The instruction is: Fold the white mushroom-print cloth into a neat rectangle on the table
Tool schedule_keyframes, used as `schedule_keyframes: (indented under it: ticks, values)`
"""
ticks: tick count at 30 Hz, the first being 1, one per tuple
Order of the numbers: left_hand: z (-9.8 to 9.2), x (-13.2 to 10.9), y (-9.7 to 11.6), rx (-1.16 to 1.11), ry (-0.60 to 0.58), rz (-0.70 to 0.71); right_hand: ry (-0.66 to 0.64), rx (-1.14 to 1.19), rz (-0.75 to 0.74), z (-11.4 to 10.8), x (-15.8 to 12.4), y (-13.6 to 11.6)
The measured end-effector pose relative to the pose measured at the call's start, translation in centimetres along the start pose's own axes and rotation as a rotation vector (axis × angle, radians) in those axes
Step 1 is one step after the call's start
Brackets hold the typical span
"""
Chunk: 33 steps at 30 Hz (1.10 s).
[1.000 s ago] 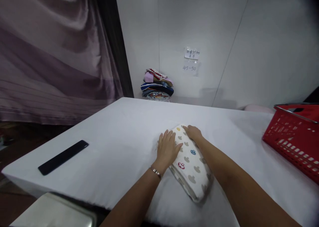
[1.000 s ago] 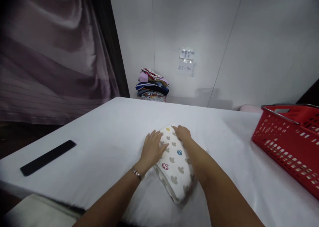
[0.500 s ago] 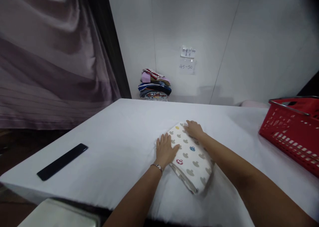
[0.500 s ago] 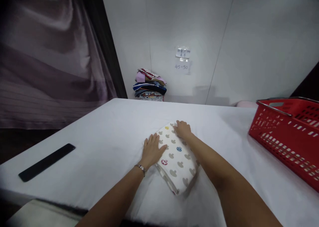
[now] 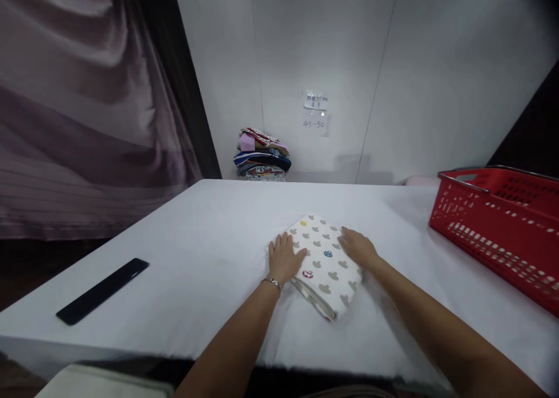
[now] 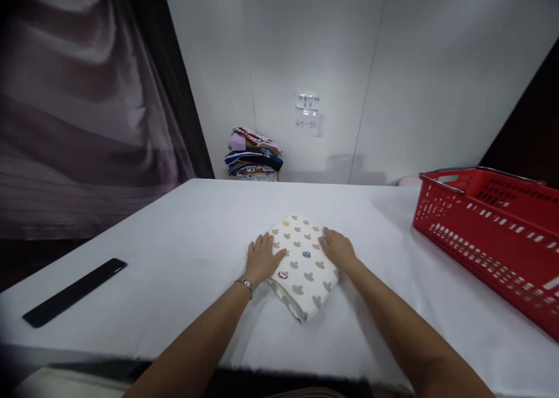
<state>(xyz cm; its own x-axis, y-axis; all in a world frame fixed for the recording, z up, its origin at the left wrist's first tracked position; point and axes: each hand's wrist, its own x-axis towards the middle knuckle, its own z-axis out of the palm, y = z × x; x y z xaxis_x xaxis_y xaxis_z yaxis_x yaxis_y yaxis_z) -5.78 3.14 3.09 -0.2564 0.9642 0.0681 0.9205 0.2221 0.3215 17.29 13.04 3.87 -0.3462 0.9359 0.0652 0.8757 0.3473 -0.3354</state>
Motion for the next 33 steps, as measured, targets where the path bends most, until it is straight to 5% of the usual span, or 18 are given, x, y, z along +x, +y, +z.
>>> schedule_keyframes:
  ticks: [5, 9, 16, 22, 27, 33]
  values:
    - [-2.2, 1.7, -0.6, -0.075, -0.037, -0.033, 0.133, 0.163, 0.203, 0.9, -4.9, 3.6]
    - [-3.2, 3.1, -2.1, -0.105, -0.083, -0.130, 0.144, 0.261, 0.224, 1.6, -5.7, 3.8]
    - [-2.4, 2.1, -2.7, -0.086, -0.075, -0.215, 0.347, 0.497, 0.175, 0.4, 0.9, 3.1]
    - [-2.2, 1.3, -2.6, -0.143, -0.074, -0.239, 0.335, 0.569, 0.215, 0.1, 5.8, 2.7]
    - [-1.8, 0.3, -3.5, -0.248, 0.093, -0.143, 0.357, 0.577, 0.105, 1.0, 1.8, 2.5]
    - [-1.5, -0.8, -2.8, -0.207, 0.334, 0.342, 0.288, 0.506, -0.165, 0.7, -5.7, 2.0]
